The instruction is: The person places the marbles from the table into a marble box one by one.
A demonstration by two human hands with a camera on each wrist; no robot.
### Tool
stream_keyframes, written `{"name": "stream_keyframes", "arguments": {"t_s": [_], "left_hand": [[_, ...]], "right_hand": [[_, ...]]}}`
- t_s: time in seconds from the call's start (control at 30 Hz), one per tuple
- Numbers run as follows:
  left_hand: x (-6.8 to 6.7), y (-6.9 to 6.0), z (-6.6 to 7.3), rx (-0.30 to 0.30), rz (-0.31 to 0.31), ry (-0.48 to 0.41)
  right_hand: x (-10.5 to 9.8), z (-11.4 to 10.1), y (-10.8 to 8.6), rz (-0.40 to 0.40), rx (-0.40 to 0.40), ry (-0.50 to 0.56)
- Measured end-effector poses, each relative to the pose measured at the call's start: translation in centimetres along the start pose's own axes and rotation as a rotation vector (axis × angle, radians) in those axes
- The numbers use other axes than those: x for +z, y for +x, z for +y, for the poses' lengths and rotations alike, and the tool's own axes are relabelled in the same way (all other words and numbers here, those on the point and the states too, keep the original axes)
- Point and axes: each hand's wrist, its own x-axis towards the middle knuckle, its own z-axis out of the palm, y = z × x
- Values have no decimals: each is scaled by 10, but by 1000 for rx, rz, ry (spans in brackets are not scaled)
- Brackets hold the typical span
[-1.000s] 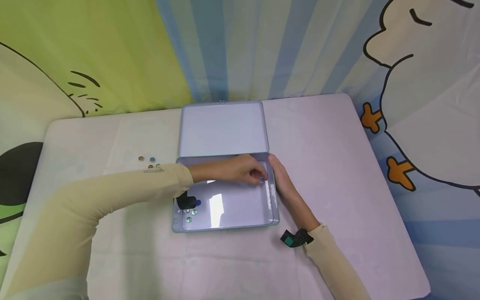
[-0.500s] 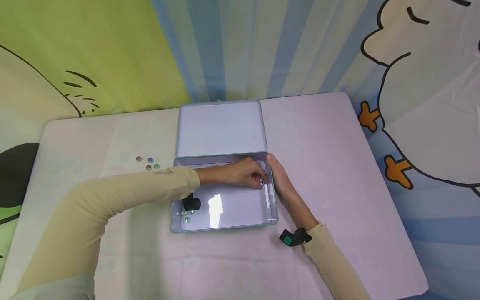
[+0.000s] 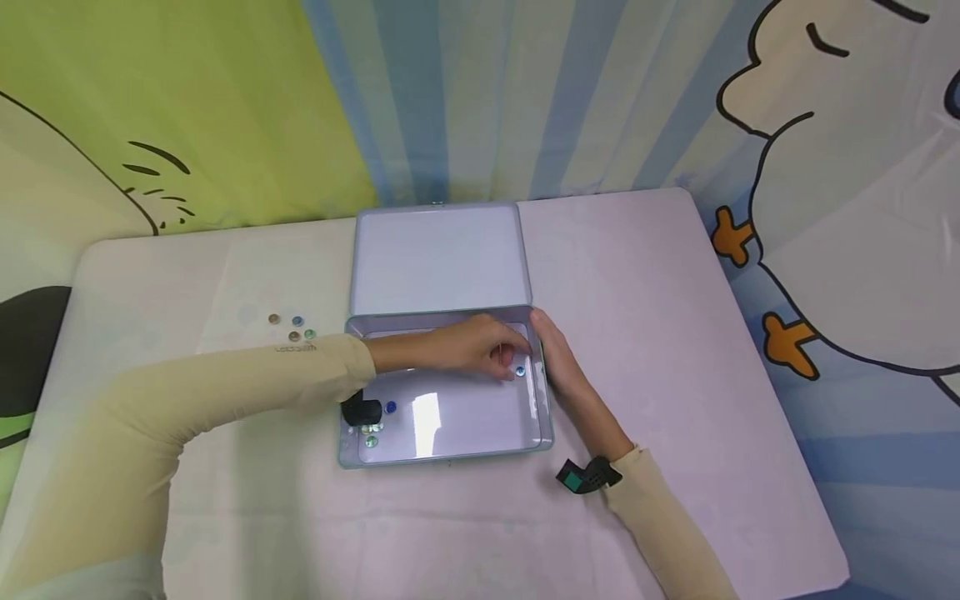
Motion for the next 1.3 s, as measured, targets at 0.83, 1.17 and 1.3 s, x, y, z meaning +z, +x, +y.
{"name": "stream_keyframes", "arguments": {"t_s": [0.83,1.17,1.3], "left_hand": [[-1,-291,-20,-479,972,-64],[21,-319,-34,-634,1007,86],[27,-327,-44,-693,938,200]], "right_hand": [[0,4,-4,23,-21,-9],[0,3,-3,20,-15,1],[2,3,-2,13,-20,4]]}}
